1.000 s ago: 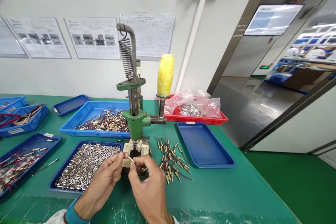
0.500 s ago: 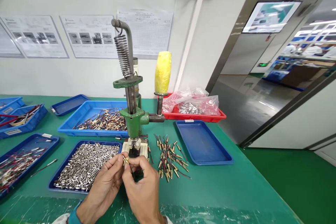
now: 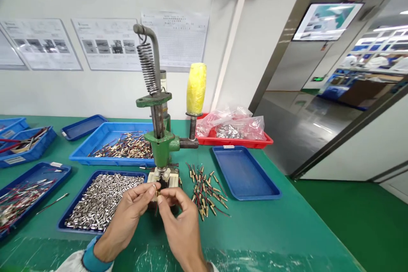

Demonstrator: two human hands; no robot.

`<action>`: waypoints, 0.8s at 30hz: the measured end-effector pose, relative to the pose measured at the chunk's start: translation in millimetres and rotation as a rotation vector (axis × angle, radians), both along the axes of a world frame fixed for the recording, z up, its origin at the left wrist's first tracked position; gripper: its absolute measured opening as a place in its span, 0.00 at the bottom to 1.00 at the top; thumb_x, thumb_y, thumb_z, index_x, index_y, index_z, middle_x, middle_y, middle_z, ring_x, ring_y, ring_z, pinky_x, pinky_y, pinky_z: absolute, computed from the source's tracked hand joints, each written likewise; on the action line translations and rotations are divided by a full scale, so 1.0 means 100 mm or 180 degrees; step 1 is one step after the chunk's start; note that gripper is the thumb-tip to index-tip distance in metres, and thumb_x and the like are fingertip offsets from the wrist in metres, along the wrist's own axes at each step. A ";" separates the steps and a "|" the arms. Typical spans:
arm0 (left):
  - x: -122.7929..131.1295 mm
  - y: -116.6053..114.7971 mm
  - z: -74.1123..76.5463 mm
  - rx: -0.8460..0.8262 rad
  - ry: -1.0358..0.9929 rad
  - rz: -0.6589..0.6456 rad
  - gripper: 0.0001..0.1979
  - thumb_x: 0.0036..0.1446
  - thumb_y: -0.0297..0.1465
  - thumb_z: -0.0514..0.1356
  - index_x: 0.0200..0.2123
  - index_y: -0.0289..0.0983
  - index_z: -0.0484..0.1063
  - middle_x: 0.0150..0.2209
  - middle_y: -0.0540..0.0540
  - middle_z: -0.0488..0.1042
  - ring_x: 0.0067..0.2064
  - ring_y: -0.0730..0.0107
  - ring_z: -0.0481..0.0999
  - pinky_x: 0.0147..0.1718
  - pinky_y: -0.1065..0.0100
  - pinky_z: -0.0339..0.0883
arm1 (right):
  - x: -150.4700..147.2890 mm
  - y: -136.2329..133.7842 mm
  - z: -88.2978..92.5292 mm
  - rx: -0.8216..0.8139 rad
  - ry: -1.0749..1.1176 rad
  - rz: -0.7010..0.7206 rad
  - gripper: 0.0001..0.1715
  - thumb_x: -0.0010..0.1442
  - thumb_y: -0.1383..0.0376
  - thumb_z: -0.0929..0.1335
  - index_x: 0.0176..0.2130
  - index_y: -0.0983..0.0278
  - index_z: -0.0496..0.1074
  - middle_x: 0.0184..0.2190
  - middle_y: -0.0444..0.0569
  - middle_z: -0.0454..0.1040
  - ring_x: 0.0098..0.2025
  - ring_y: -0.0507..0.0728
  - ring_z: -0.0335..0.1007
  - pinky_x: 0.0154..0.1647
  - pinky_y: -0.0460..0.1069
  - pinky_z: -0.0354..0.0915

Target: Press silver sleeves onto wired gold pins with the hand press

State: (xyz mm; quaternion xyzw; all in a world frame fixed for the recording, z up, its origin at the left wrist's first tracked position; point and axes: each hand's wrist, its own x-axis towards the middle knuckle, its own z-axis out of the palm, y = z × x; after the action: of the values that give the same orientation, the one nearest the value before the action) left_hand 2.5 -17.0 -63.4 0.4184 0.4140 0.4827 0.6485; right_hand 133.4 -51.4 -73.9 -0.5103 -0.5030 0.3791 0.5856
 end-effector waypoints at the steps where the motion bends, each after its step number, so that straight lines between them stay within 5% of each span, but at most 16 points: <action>1: 0.01 0.03 0.04 0.0104 0.0066 0.0042 0.21 0.47 0.45 0.72 0.38 0.36 0.84 0.29 0.44 0.80 0.35 0.63 0.75 0.38 0.66 0.68 | 0.04 0.00 0.00 0.0002 -0.0058 -0.0098 0.15 0.60 0.55 0.70 0.36 0.65 0.76 0.32 0.49 0.78 0.35 0.56 0.73 0.39 0.49 0.69; 5: 0.09 0.21 0.15 0.0381 0.0199 -0.0017 0.21 0.49 0.46 0.70 0.37 0.34 0.84 0.36 0.40 0.82 0.40 0.56 0.78 0.43 0.61 0.68 | 0.25 0.01 0.04 0.0022 -0.0213 -0.0423 0.17 0.59 0.53 0.70 0.37 0.65 0.76 0.33 0.51 0.79 0.35 0.57 0.75 0.38 0.49 0.70; 12: 0.17 0.46 0.14 0.0663 0.0411 -0.0071 0.23 0.50 0.48 0.67 0.33 0.31 0.83 0.28 0.42 0.80 0.31 0.61 0.76 0.34 0.65 0.67 | 0.58 0.07 0.40 0.0463 -0.0570 -0.0961 0.16 0.57 0.54 0.72 0.38 0.64 0.77 0.36 0.51 0.79 0.38 0.57 0.75 0.41 0.51 0.72; 18: 0.15 0.38 0.00 0.1212 0.0844 0.0152 0.17 0.59 0.40 0.62 0.41 0.33 0.82 0.28 0.45 0.79 0.33 0.61 0.76 0.34 0.68 0.67 | 0.66 0.55 1.24 0.1450 -0.1064 -0.1598 0.22 0.57 0.57 0.73 0.50 0.62 0.74 0.45 0.54 0.77 0.43 0.59 0.75 0.44 0.56 0.73; 21: 0.14 0.37 -0.05 0.1302 0.1065 0.0333 0.16 0.58 0.40 0.63 0.39 0.34 0.83 0.23 0.48 0.75 0.29 0.63 0.74 0.30 0.69 0.66 | 0.70 0.95 1.73 0.1916 -0.1397 -0.1394 0.31 0.57 0.62 0.73 0.59 0.60 0.66 0.51 0.54 0.74 0.46 0.58 0.74 0.45 0.56 0.73; 24: 0.14 0.38 -0.06 0.1323 0.1028 0.0283 0.15 0.58 0.39 0.63 0.40 0.35 0.83 0.28 0.46 0.78 0.34 0.61 0.76 0.35 0.68 0.68 | 0.70 1.09 1.99 0.2000 -0.1799 -0.1128 0.27 0.59 0.63 0.71 0.56 0.60 0.66 0.50 0.50 0.74 0.45 0.58 0.74 0.47 0.56 0.72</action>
State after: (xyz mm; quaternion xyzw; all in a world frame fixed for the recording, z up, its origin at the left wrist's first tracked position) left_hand 16.8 20.5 -69.7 0.5956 0.4220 0.5124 0.4524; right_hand 203.1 57.7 125.1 -0.4694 -0.6386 -0.0519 0.6075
